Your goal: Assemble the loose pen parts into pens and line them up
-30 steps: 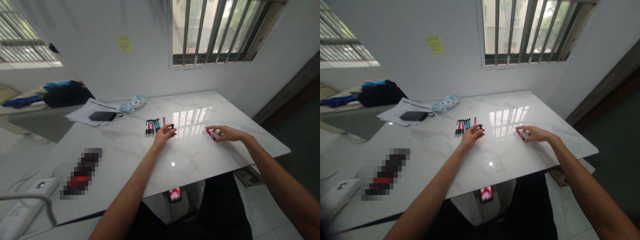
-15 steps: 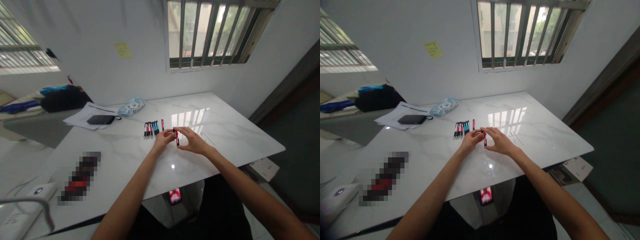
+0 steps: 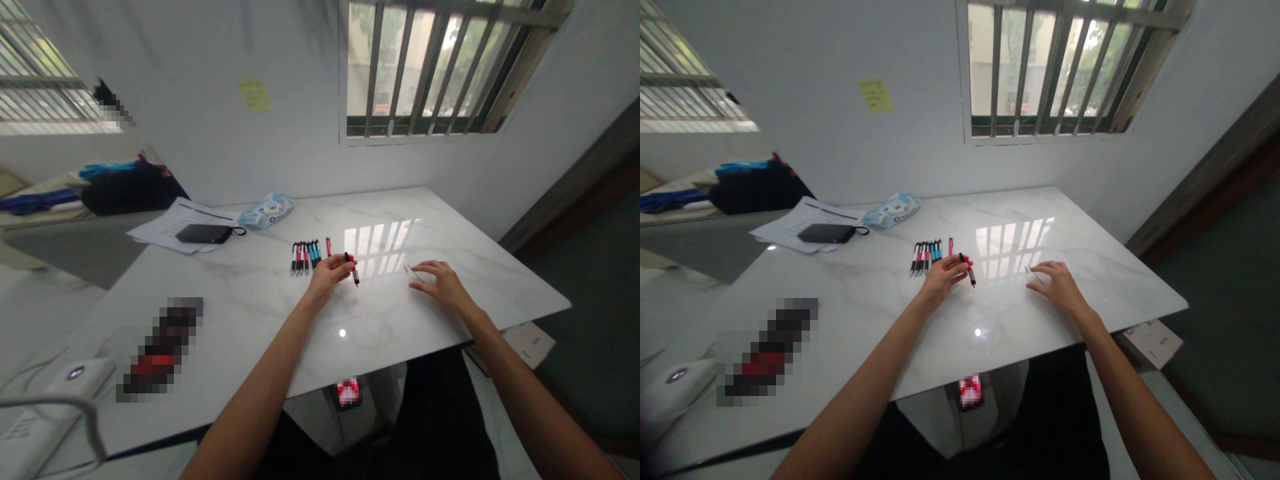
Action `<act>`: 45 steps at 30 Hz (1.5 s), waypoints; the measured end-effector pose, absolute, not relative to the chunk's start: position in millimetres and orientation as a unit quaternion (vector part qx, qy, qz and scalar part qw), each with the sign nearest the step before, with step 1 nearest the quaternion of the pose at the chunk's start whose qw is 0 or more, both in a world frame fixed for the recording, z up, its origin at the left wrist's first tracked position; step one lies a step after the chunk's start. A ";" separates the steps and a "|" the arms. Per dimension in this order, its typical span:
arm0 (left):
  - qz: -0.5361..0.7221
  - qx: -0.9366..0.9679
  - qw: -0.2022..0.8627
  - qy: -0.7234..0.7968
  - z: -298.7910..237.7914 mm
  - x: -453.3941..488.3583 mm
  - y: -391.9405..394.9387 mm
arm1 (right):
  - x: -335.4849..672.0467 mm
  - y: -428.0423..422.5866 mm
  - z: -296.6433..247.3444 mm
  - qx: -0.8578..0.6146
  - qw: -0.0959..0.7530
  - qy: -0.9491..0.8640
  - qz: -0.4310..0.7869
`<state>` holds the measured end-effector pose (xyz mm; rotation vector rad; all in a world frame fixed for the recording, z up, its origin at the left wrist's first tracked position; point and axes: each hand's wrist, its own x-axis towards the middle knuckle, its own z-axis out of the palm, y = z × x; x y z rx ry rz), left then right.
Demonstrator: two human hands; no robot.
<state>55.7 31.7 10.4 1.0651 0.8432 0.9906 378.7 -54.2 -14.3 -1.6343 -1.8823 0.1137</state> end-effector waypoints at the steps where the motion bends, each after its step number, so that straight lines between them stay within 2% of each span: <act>1: 0.439 0.473 0.668 0.371 10.3 56.3 31.6 | 383.7 -57.6 -19.2 -0.629 0.311 -0.711 0.048; 5: 0.441 0.476 0.671 0.359 7.8 58.5 31.4 | 382.6 -61.6 -28.5 -0.638 0.314 -0.701 0.060; 8: 0.437 0.483 0.669 0.356 5.3 59.1 30.7 | 372.5 -57.7 -24.2 -0.631 0.348 -0.689 0.077; 14: 0.424 0.508 0.654 0.366 4.5 60.0 28.1 | 338.1 -48.7 10.9 -0.576 0.436 -0.677 0.140; 17: 0.415 0.527 0.652 0.354 5.5 60.4 27.1 | 313.3 -39.9 31.0 -0.531 0.448 -0.705 0.139; 21: 0.403 0.563 0.640 0.334 6.9 59.9 25.5 | 284.8 -24.9 46.0 -0.513 0.462 -0.696 0.199; 34: 0.402 0.554 0.648 0.334 11.1 59.3 22.0 | 258.1 -14.2 41.6 -0.515 0.417 -0.704 0.255; 38: 0.420 0.534 0.652 0.336 9.7 58.9 24.7 | 287.8 -19.9 35.3 -0.561 0.423 -0.685 0.192; 40: 0.425 0.532 0.649 0.340 8.8 58.7 26.5 | 316.5 -26.4 24.4 -0.619 0.388 -0.673 0.121; 42: 0.424 0.537 0.644 0.341 8.2 58.7 27.5 | 348.5 -35.8 8.1 -0.684 0.315 -0.655 0.065; 45: 0.420 0.541 0.643 0.344 8.2 58.7 27.6 | 388.6 -51.7 -17.2 -0.754 0.232 -0.614 0.032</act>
